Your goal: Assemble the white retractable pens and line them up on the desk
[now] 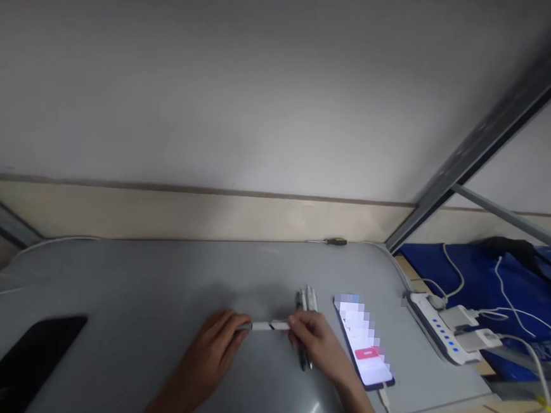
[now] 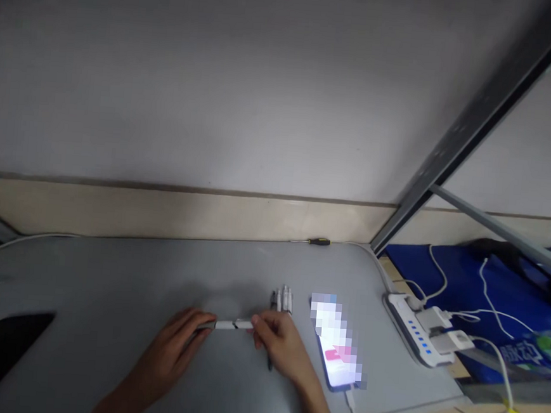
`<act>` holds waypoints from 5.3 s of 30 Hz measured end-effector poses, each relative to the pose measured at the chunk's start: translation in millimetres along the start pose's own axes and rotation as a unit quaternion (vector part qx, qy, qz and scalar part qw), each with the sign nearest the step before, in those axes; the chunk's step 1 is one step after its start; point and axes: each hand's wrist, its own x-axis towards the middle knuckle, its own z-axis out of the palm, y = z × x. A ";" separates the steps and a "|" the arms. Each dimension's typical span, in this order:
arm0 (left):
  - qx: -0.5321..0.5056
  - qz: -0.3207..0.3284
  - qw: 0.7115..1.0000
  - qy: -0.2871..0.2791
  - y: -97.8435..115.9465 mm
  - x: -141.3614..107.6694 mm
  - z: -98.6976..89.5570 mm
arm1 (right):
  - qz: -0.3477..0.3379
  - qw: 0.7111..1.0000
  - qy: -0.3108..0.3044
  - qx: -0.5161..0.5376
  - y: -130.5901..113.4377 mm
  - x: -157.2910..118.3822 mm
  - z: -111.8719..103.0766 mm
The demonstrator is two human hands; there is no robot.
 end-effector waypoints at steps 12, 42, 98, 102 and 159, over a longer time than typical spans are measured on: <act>0.030 0.055 0.997 -0.051 -4.0 4.5 12.8 | 0.021 0.999 -0.037 0.000 0.3 -5.0 -1.1; 0.042 -0.010 0.995 -0.087 -4.4 -1.5 8.7 | -0.020 0.997 0.028 -0.068 7.2 -2.3 4.9; 0.022 -0.029 0.998 -0.053 -4.1 -3.5 -4.4 | -0.207 0.905 0.104 -0.357 34.1 -6.4 -42.8; 0.020 -0.024 0.998 -0.063 -2.1 -3.0 -0.6 | -0.223 0.905 0.087 -0.352 29.6 -4.8 -36.2; 0.012 0.001 0.996 -0.091 8.7 -9.6 3.7 | -0.083 0.987 0.024 -0.134 6.4 -16.9 -0.7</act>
